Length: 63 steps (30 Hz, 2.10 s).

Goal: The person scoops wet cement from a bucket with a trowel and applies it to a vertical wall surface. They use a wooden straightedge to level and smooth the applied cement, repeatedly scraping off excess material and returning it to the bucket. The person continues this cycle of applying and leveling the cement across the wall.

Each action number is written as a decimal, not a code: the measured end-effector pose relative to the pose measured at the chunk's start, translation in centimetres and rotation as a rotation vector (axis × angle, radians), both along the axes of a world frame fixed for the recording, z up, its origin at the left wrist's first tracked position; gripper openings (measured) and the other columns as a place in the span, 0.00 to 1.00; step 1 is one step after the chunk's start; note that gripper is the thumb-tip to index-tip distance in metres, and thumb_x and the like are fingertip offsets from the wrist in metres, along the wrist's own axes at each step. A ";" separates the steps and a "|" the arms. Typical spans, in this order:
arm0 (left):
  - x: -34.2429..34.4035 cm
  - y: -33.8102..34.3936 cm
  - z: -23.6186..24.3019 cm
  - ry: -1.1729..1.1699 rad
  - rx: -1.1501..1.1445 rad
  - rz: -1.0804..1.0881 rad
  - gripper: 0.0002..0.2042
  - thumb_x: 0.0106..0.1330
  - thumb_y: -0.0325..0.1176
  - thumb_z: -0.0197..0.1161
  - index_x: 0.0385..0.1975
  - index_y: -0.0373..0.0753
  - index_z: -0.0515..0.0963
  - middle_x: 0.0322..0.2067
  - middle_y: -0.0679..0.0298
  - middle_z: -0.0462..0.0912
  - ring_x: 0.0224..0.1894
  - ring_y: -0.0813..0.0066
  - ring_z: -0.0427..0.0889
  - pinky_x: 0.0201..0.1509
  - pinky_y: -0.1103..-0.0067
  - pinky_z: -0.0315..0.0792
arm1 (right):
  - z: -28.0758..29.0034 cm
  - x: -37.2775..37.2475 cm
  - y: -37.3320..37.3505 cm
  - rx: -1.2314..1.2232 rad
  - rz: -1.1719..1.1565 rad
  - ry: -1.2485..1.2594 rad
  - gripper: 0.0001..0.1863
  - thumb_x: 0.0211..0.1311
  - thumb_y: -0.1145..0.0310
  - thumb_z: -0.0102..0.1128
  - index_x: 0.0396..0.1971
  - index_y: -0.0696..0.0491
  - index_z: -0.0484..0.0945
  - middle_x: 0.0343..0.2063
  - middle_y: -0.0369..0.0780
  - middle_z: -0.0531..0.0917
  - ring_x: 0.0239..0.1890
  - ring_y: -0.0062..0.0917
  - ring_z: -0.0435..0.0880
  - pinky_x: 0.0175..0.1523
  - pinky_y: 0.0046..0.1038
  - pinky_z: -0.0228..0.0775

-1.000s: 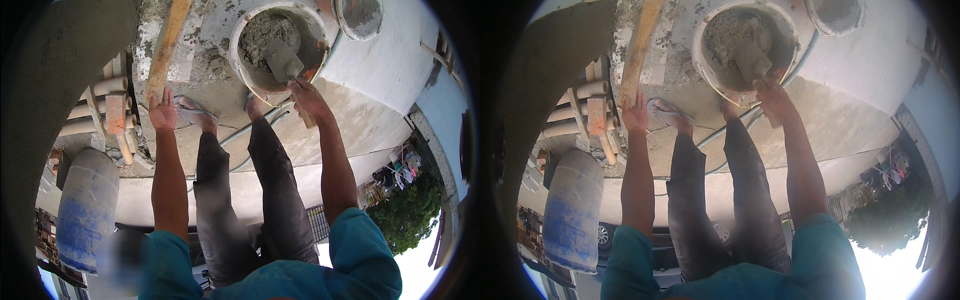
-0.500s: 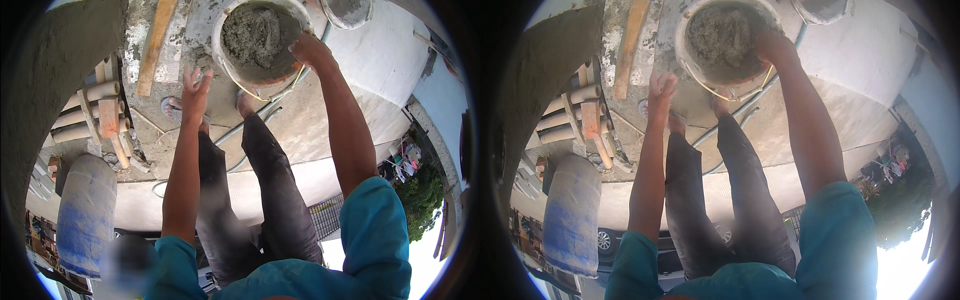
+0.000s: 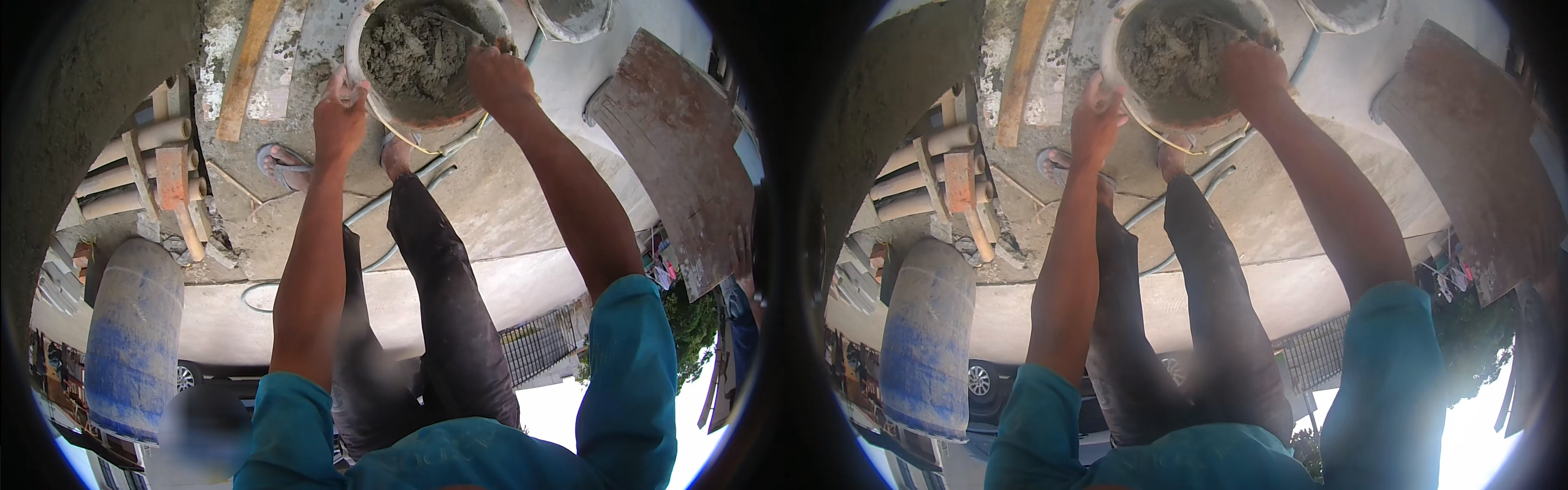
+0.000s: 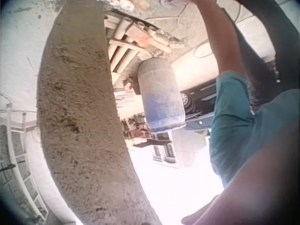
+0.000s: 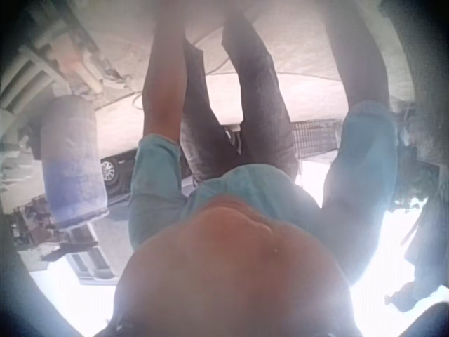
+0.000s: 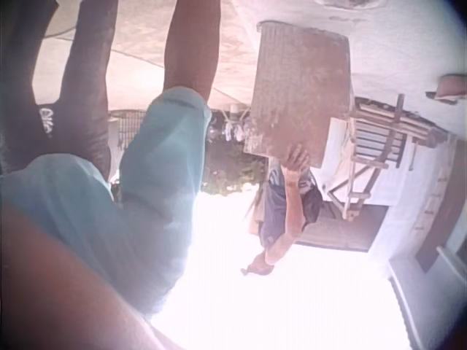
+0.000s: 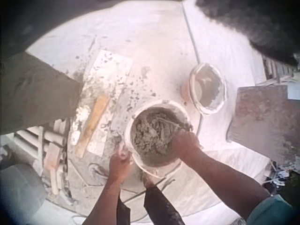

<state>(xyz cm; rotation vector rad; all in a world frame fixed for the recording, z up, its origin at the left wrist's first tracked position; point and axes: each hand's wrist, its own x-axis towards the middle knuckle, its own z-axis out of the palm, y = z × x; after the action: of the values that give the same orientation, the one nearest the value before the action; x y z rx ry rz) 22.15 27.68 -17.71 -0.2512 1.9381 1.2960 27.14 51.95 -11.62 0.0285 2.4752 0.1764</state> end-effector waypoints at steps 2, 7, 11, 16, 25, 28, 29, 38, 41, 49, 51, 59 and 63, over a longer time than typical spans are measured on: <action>-0.6 -0.3 -0.5 -0.032 -0.036 -0.034 0.28 0.69 0.41 0.64 0.66 0.36 0.69 0.36 0.54 0.86 0.31 0.68 0.87 0.35 0.74 0.78 | -1.5 1.2 -3.7 -0.038 -0.143 -0.040 0.12 0.63 0.71 0.56 0.45 0.59 0.74 0.34 0.47 0.84 0.32 0.36 0.89 0.33 0.33 0.83; -0.6 -2.2 -0.6 -0.057 -0.025 0.079 0.27 0.69 0.41 0.63 0.67 0.40 0.69 0.38 0.53 0.86 0.34 0.67 0.88 0.35 0.75 0.79 | 8.3 1.3 -5.5 -0.131 -0.158 -0.251 0.14 0.66 0.67 0.55 0.45 0.60 0.75 0.36 0.50 0.84 0.34 0.41 0.89 0.36 0.37 0.83; 0.3 -1.2 -1.2 0.000 -0.054 0.040 0.27 0.68 0.43 0.65 0.65 0.42 0.71 0.42 0.55 0.86 0.38 0.67 0.88 0.40 0.74 0.80 | 0.6 -1.1 -5.2 -0.228 -0.306 -0.371 0.16 0.66 0.66 0.54 0.49 0.59 0.76 0.42 0.51 0.84 0.43 0.43 0.88 0.46 0.41 0.81; 0.8 -1.4 0.2 -0.061 -0.121 0.074 0.30 0.65 0.44 0.68 0.65 0.38 0.70 0.43 0.55 0.86 0.41 0.66 0.88 0.46 0.72 0.79 | -1.1 -1.9 -4.2 -0.402 -0.610 -0.380 0.18 0.62 0.67 0.56 0.50 0.55 0.81 0.49 0.49 0.85 0.53 0.44 0.84 0.57 0.40 0.77; 4.0 0.2 -2.2 -0.157 -0.220 0.233 0.35 0.56 0.45 0.75 0.58 0.30 0.71 0.45 0.47 0.86 0.45 0.55 0.88 0.50 0.67 0.79 | -3.4 -5.9 -4.5 -0.379 -0.681 -0.571 0.36 0.65 0.43 0.55 0.65 0.53 0.71 0.58 0.53 0.78 0.67 0.46 0.71 0.68 0.41 0.64; 9.0 0.4 -3.1 -0.347 -0.301 0.297 0.32 0.65 0.31 0.68 0.65 0.29 0.60 0.45 0.52 0.80 0.40 0.62 0.88 0.39 0.71 0.87 | -0.2 0.1 -5.0 -0.473 -0.754 -0.292 0.39 0.65 0.36 0.51 0.65 0.52 0.71 0.52 0.50 0.84 0.64 0.46 0.75 0.69 0.45 0.61; 11.2 0.7 -3.5 -0.458 -0.283 0.404 0.29 0.66 0.30 0.67 0.62 0.27 0.62 0.42 0.52 0.81 0.38 0.63 0.88 0.38 0.72 0.86 | 1.5 1.7 -4.5 -0.527 -0.779 -0.270 0.35 0.67 0.39 0.53 0.61 0.52 0.74 0.51 0.50 0.84 0.61 0.45 0.77 0.65 0.44 0.65; 10.9 13.3 12.6 -0.732 0.546 1.453 0.12 0.70 0.41 0.61 0.29 0.43 0.70 0.32 0.61 0.81 0.36 0.69 0.82 0.48 0.72 0.71 | 15.0 13.1 -0.5 -0.741 -1.233 0.301 0.17 0.74 0.58 0.53 0.40 0.59 0.80 0.27 0.40 0.81 0.26 0.22 0.80 0.30 0.26 0.72; 6.8 14.0 15.9 -0.624 0.686 1.654 0.12 0.69 0.40 0.63 0.31 0.44 0.66 0.22 0.69 0.59 0.27 0.70 0.67 0.48 0.68 0.69 | 18.7 14.3 -1.3 -0.759 -1.248 0.348 0.19 0.75 0.57 0.53 0.33 0.59 0.78 0.24 0.39 0.80 0.26 0.20 0.80 0.29 0.25 0.71; 8.7 0.4 24.3 -0.541 0.586 1.782 0.10 0.66 0.39 0.62 0.32 0.45 0.68 0.19 0.72 0.60 0.17 0.75 0.62 0.29 0.69 0.65 | 21.4 17.3 -3.6 -0.742 -1.049 0.515 0.20 0.69 0.67 0.62 0.16 0.53 0.69 0.16 0.33 0.74 0.20 0.14 0.70 0.28 0.21 0.63; 8.9 -3.3 26.1 -0.450 0.613 1.809 0.09 0.66 0.38 0.61 0.32 0.45 0.68 0.19 0.72 0.60 0.17 0.75 0.62 0.28 0.70 0.65 | 22.5 16.9 -5.3 -0.741 -1.129 0.474 0.17 0.67 0.70 0.61 0.17 0.54 0.70 0.16 0.34 0.74 0.20 0.14 0.70 0.28 0.20 0.64; 16.9 -19.0 32.8 -0.333 0.518 1.999 0.09 0.66 0.35 0.61 0.30 0.46 0.66 0.17 0.73 0.55 0.18 0.77 0.58 0.29 0.71 0.62 | 24.8 14.9 -16.0 -0.822 -0.711 0.468 0.14 0.67 0.65 0.62 0.27 0.60 0.77 0.16 0.35 0.75 0.24 0.18 0.75 0.27 0.23 0.67; 20.5 -28.7 36.7 -0.249 0.568 2.038 0.08 0.65 0.34 0.61 0.32 0.46 0.67 0.17 0.73 0.55 0.18 0.78 0.58 0.28 0.71 0.60 | 25.2 15.2 -18.5 -0.615 -0.381 0.350 0.20 0.69 0.59 0.62 0.22 0.60 0.78 0.17 0.40 0.77 0.24 0.25 0.78 0.30 0.32 0.68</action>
<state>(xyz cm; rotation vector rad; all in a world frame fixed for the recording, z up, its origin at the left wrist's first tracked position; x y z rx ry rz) 42.67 -1.03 19.03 -2.2327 0.4415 2.5498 42.33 33.47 13.53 0.2850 2.7012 -0.8096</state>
